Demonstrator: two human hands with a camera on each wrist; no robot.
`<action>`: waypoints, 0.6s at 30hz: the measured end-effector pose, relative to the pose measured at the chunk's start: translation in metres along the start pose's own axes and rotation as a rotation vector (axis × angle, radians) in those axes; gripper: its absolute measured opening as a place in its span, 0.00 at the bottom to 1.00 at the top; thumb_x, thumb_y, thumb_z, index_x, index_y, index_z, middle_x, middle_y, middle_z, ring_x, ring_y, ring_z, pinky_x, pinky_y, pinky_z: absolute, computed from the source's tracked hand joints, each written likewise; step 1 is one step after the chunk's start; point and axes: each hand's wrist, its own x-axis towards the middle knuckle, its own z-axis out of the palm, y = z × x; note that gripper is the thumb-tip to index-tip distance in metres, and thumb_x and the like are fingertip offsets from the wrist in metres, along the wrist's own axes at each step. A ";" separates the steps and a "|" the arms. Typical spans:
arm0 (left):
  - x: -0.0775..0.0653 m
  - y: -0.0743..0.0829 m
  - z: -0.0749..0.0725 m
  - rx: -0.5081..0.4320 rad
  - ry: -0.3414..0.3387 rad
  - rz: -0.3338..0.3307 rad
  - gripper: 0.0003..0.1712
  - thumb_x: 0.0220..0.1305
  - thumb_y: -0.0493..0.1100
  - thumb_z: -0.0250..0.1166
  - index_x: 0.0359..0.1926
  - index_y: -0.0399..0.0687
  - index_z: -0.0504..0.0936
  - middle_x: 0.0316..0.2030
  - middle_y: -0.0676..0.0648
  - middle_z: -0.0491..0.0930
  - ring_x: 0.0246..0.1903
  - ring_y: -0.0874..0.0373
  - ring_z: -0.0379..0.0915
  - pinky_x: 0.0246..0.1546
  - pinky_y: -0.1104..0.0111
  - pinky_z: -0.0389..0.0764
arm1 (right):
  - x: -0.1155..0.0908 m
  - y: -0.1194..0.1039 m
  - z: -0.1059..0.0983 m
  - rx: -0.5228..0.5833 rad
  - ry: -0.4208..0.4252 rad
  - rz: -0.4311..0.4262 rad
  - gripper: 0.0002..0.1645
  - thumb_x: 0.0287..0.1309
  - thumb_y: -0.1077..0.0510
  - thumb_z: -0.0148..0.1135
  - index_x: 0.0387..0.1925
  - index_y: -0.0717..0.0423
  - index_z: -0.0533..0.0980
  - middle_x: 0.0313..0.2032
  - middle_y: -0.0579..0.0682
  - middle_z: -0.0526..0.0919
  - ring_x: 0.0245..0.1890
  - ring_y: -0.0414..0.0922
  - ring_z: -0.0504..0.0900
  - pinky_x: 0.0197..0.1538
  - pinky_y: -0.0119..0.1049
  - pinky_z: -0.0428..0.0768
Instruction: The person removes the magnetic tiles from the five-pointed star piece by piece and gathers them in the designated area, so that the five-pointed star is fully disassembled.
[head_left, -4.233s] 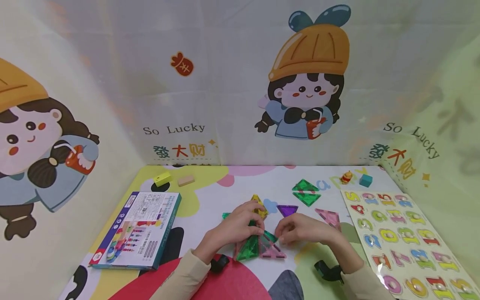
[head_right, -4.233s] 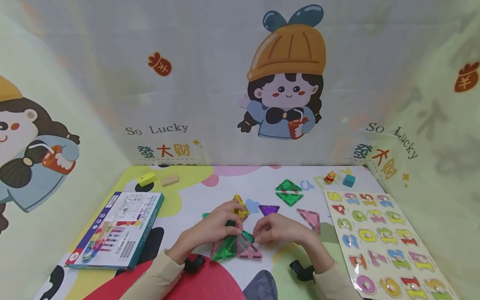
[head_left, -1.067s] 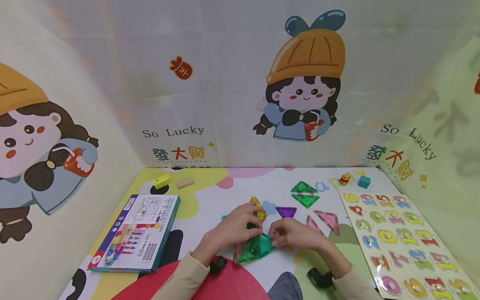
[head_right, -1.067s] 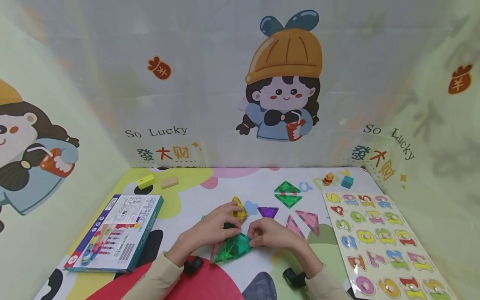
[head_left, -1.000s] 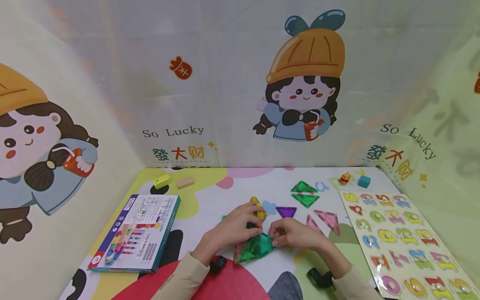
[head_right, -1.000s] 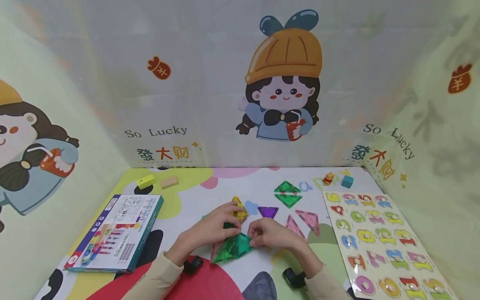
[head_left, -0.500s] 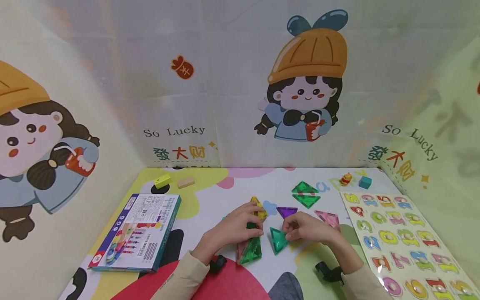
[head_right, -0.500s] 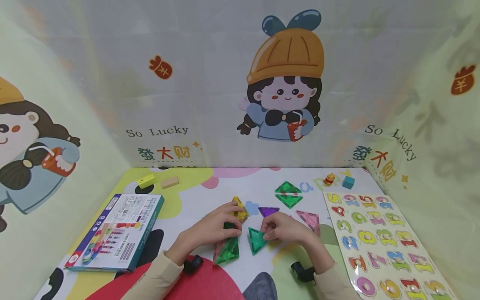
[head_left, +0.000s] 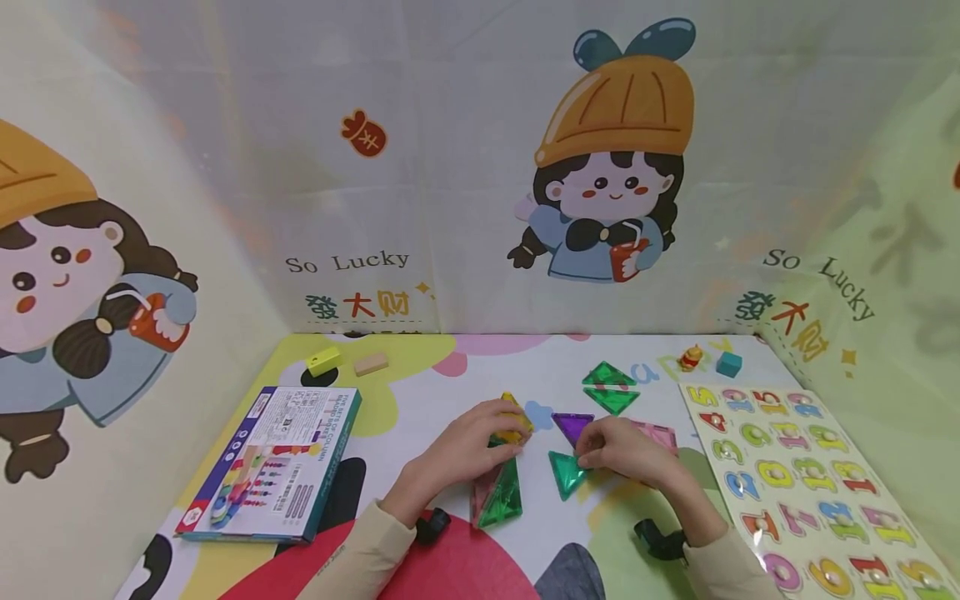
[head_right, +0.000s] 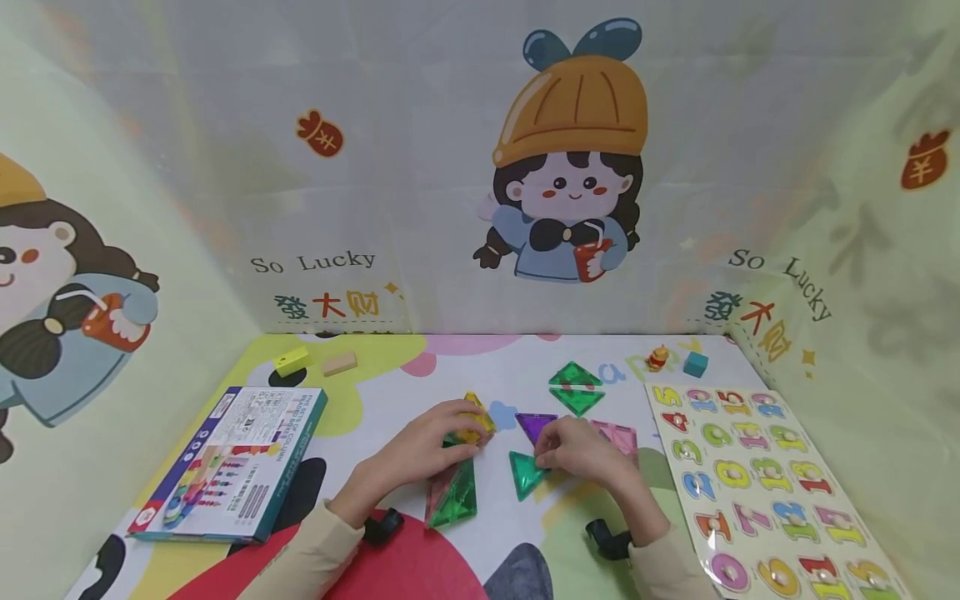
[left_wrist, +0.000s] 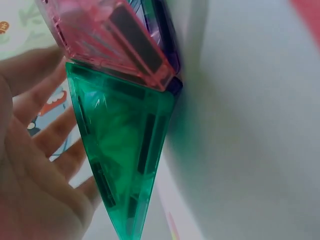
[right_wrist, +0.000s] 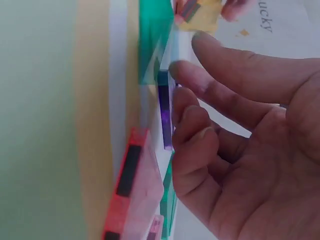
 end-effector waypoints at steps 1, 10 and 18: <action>0.000 0.000 0.000 0.006 0.014 -0.015 0.16 0.68 0.53 0.64 0.55 0.62 0.83 0.65 0.55 0.72 0.69 0.58 0.64 0.67 0.56 0.70 | 0.000 0.000 -0.001 -0.017 0.016 0.001 0.03 0.58 0.59 0.68 0.33 0.54 0.82 0.28 0.46 0.81 0.29 0.43 0.73 0.31 0.32 0.72; 0.002 -0.002 0.000 0.019 0.081 -0.221 0.33 0.63 0.62 0.65 0.68 0.65 0.71 0.69 0.53 0.69 0.65 0.55 0.68 0.59 0.49 0.76 | 0.004 -0.004 -0.008 -0.050 0.063 -0.013 0.06 0.61 0.57 0.65 0.38 0.53 0.81 0.30 0.46 0.80 0.29 0.41 0.73 0.32 0.33 0.72; 0.004 -0.005 0.000 -0.136 0.020 -0.397 0.49 0.57 0.69 0.66 0.75 0.58 0.61 0.64 0.46 0.74 0.60 0.52 0.73 0.58 0.43 0.74 | 0.032 -0.020 0.004 0.040 0.046 0.000 0.13 0.64 0.56 0.63 0.46 0.58 0.82 0.36 0.49 0.83 0.30 0.45 0.77 0.36 0.38 0.78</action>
